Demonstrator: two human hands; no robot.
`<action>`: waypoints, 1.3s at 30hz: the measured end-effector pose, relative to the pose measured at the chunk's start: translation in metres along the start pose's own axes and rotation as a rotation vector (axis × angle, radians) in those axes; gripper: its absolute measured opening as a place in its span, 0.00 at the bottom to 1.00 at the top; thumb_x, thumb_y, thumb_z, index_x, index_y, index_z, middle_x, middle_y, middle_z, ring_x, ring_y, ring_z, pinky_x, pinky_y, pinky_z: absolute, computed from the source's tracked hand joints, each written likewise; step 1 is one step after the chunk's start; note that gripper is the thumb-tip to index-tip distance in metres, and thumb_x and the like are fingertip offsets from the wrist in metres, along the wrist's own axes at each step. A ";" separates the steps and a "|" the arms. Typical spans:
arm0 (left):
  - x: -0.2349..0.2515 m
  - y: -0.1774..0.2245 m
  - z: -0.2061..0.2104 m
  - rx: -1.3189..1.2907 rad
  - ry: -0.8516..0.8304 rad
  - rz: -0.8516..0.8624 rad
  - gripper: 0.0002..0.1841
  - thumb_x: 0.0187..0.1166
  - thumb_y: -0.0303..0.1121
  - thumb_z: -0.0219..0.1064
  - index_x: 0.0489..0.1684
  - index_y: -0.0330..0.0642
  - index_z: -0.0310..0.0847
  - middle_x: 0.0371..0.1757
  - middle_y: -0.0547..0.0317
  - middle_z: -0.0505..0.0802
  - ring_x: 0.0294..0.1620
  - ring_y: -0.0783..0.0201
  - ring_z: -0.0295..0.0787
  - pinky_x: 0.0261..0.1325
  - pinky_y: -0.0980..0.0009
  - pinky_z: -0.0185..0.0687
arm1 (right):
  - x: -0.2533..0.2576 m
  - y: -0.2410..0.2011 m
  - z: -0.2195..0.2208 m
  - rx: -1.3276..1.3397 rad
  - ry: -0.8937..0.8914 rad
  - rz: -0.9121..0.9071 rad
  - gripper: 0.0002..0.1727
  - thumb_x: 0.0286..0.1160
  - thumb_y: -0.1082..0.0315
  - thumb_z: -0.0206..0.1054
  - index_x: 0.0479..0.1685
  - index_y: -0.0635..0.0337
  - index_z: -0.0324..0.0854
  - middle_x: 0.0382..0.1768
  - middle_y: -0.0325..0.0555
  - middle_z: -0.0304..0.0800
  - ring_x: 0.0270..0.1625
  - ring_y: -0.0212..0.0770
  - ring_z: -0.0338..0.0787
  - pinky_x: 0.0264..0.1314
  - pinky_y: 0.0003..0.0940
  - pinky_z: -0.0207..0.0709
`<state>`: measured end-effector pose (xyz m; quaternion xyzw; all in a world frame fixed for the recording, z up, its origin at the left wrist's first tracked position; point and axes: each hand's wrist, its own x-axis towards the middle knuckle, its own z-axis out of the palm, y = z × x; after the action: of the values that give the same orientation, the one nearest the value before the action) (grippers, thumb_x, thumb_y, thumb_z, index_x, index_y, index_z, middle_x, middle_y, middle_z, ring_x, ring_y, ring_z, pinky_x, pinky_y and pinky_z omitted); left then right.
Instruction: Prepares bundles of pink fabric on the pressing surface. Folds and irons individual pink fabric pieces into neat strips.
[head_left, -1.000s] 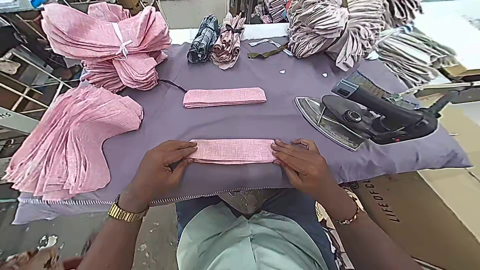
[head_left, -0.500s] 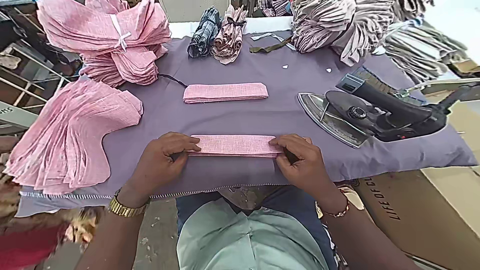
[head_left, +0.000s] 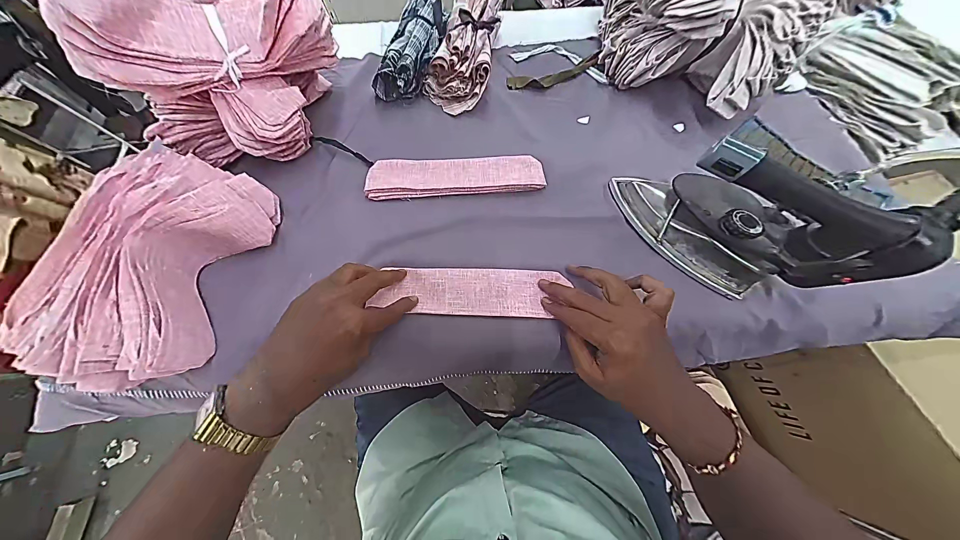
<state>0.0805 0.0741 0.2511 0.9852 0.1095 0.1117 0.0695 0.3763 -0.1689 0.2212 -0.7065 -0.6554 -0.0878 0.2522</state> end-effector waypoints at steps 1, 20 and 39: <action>0.002 0.004 -0.001 0.044 -0.021 0.009 0.24 0.83 0.29 0.55 0.68 0.69 0.88 0.75 0.59 0.87 0.71 0.49 0.84 0.61 0.50 0.86 | -0.005 0.000 0.001 -0.021 0.013 0.007 0.21 0.82 0.63 0.54 0.61 0.37 0.92 0.72 0.23 0.89 0.85 0.47 0.75 0.77 0.69 0.55; 0.037 0.042 -0.006 0.244 -0.347 -0.142 0.44 0.72 0.16 0.63 0.85 0.79 0.68 0.68 0.30 0.79 0.63 0.29 0.78 0.40 0.46 0.86 | 0.072 0.115 -0.112 -0.207 0.067 0.155 0.27 0.83 0.44 0.62 0.71 0.49 0.87 0.41 0.59 0.93 0.39 0.60 0.91 0.40 0.65 0.79; 0.016 0.025 0.000 0.213 -0.158 -0.126 0.41 0.66 0.20 0.66 0.79 0.80 0.75 0.72 0.48 0.81 0.66 0.38 0.79 0.32 0.52 0.85 | 0.091 -0.010 -0.063 0.076 -0.041 -0.160 0.20 0.83 0.42 0.64 0.64 0.34 0.91 0.32 0.33 0.88 0.30 0.32 0.84 0.29 0.35 0.74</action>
<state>0.1008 0.0540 0.2586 0.9840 0.1764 0.0170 -0.0203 0.3910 -0.1179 0.3190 -0.6436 -0.7175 -0.0679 0.2575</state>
